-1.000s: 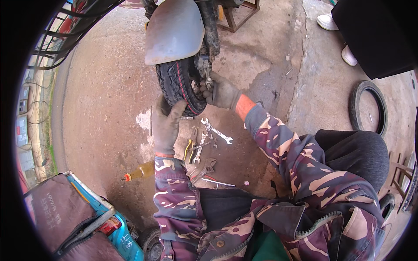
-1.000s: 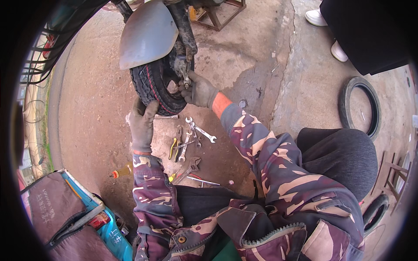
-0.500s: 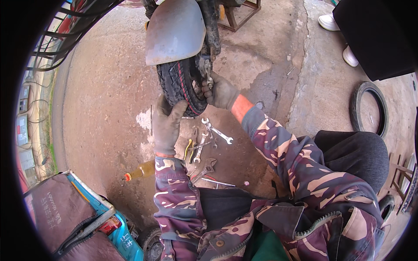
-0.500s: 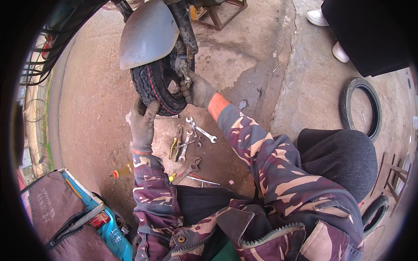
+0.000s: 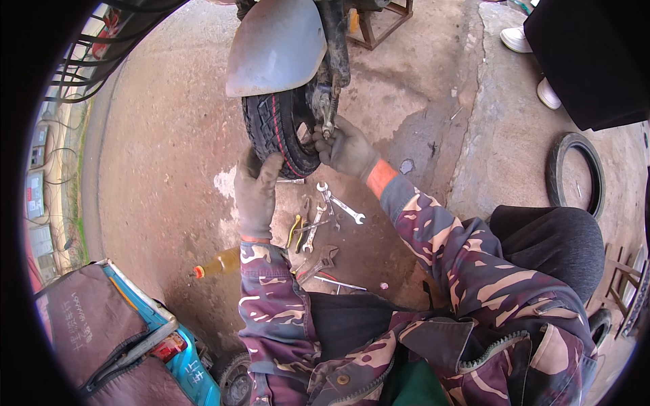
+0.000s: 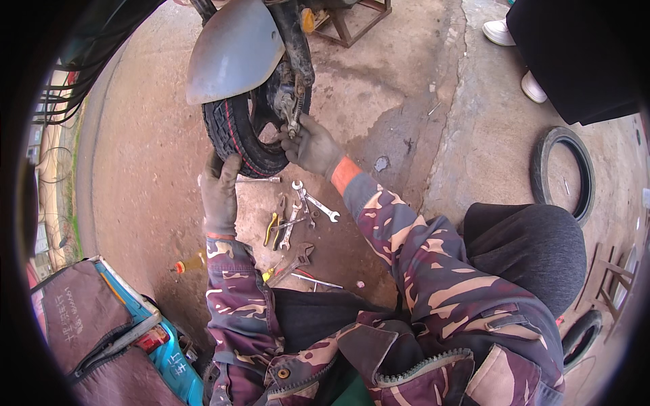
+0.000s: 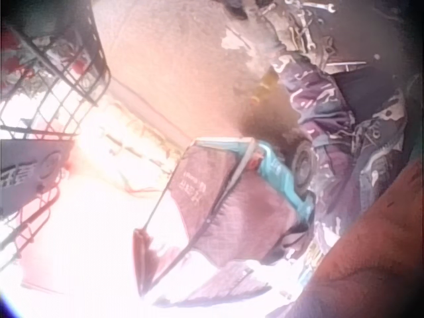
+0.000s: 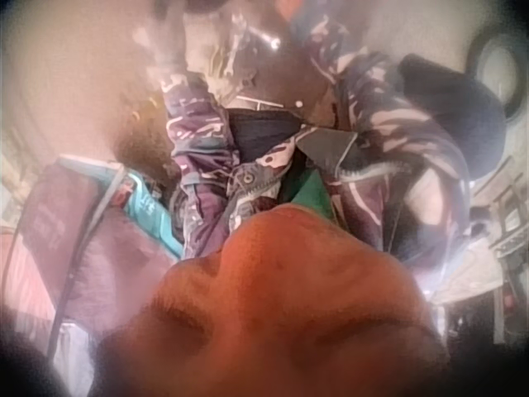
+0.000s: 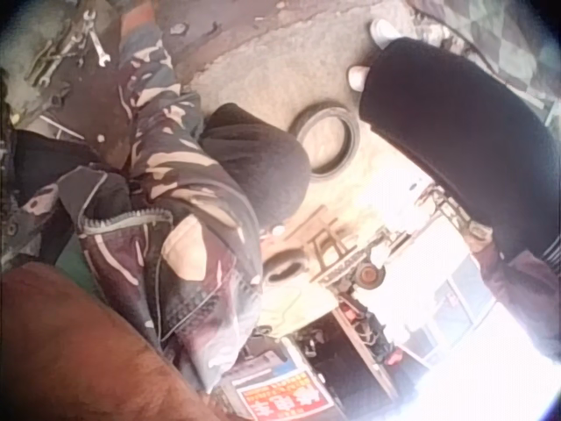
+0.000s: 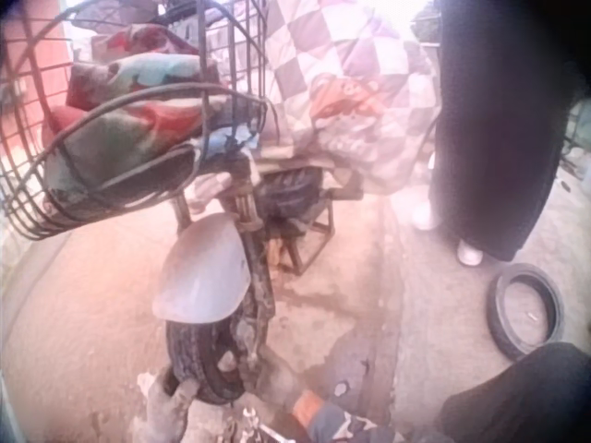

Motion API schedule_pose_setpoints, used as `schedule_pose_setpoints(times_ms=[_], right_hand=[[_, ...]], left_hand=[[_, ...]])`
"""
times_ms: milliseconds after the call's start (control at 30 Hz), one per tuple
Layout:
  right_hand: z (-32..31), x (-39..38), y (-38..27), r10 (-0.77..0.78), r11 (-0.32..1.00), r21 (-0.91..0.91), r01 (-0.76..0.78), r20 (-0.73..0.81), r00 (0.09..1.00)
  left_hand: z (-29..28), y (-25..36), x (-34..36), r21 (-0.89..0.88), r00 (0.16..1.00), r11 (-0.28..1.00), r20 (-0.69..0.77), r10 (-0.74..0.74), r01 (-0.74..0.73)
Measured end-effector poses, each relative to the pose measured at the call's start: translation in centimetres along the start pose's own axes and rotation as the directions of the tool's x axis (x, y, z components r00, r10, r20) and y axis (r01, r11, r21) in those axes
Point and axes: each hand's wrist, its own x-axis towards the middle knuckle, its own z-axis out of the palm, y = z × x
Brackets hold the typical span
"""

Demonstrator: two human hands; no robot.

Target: The person works on the front wheel of a scooter, using a wrench to loosen and tighten bolts, then applies liquid from a bottle to the tire valve and checks the wheel. Tools and spare tires are visible on the ground.

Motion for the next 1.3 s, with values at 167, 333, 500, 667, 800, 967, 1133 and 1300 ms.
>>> schedule_pose_setpoints(times_ms=[167, 333, 500, 667, 800, 967, 1133, 1300], right_hand=[[-0.7, -0.2, 1.1, -0.041, 0.998, 0.042, 0.039, 0.046, 0.998], [-1.1, 0.4, 1.6, -0.049, 0.997, 0.060, 0.048, 0.016, 0.999], [-1.2, 0.7, 1.8, -0.053, 0.993, 0.108, 0.051, 0.014, 0.998], [-1.1, 0.5, 1.6, -0.065, 0.997, 0.038, 0.064, 0.042, 0.997], [-0.3, -1.0, 1.8, -0.107, 0.994, -0.027, 0.107, -0.006, 0.994], [2.5, -2.8, 2.6, -0.241, 0.868, -0.492, 0.061, -0.311, 0.919], [5.7, -2.5, 3.0, -0.445, 0.700, -0.713, 0.025, -0.409, 0.797], [4.7, -1.7, 4.1, -0.469, 0.743, -0.654, 0.145, -0.354, 0.809]], left_hand=[[-0.1, -0.2, 0.1, -0.010, 0.999, 1.000, -0.038, -0.023, 0.022], [-0.4, -0.6, 0.4, 0.004, 0.999, 1.000, -0.041, 0.006, -0.006], [-0.4, -0.6, 0.3, -0.009, 0.999, 1.000, -0.041, 0.030, -0.030], [-0.2, 0.1, 0.2, 0.024, 1.000, 1.000, -0.017, -0.011, 0.012], [-0.2, -0.3, 0.3, 0.054, 0.997, 0.998, -0.075, -0.024, 0.028], [-0.6, -1.5, 0.8, 0.175, 0.993, 0.982, -0.082, 0.084, -0.069], [-0.3, -1.1, 1.1, 0.131, 0.994, 0.988, -0.061, 0.094, -0.085], [0.0, -0.5, 0.8, 0.106, 0.994, 0.993, -0.088, 0.060, -0.051]])
